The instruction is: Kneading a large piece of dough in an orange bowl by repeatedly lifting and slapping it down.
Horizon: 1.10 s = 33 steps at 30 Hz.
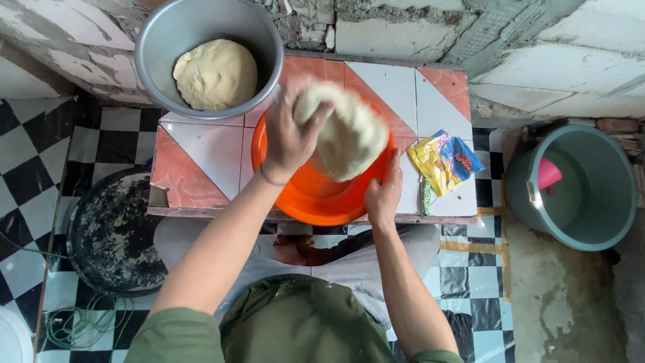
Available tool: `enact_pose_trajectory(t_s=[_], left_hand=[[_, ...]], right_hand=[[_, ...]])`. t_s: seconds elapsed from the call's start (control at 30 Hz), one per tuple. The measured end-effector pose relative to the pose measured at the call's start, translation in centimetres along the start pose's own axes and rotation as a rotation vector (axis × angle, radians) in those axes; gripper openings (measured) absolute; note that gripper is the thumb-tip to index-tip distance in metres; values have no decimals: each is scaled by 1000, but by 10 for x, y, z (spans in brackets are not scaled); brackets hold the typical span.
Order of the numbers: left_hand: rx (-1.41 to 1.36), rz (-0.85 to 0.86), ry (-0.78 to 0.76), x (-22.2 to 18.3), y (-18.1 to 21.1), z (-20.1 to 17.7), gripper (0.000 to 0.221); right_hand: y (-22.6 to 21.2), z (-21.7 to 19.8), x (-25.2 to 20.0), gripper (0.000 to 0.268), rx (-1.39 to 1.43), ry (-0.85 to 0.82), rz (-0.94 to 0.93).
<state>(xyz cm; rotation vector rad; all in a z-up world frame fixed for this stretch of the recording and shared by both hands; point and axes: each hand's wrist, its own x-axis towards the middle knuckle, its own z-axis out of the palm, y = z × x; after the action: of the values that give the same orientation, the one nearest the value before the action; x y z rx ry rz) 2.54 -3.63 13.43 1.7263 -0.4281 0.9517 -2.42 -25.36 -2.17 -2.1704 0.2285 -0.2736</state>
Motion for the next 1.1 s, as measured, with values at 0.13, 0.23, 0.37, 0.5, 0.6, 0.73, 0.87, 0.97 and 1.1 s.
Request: enact_pose_trajectory(t_s=[0.13,0.23,0.37,0.5,0.6,0.73,0.87,0.97,1.1], left_hand=[[216,-702,-794,-49,-48,-25,64],[519,-764,-1242,-20,-55,-30,74],[834,-467,-1202,-21,-38,-36,42],[677,-128,-960,-60,-43,-46,37],[806,66,-800,-95,-14,-31,52],[820,-242,-1191,-81,35,-42,69],[313,-432,-741,-29,36,-87,32],[638,-190,-510,-80,-63,-94,27],[716,-247,-311,-111,-67,-69,23]], right_hand=[[3,0,-5,82,146,-34,213],[-13,2,1,83,109,-62,183],[2,1,3,94,-70,-155,76],[-64,-20,14,70,-300,-78,-241],[-66,10,41,55,-156,-175,-634],[-62,48,63,54,-397,-576,-668],[-61,45,74,61,-402,-781,-687],[-95,36,88,83,-715,-1058,-415],[-155,38,56,92,-768,-926,-546]])
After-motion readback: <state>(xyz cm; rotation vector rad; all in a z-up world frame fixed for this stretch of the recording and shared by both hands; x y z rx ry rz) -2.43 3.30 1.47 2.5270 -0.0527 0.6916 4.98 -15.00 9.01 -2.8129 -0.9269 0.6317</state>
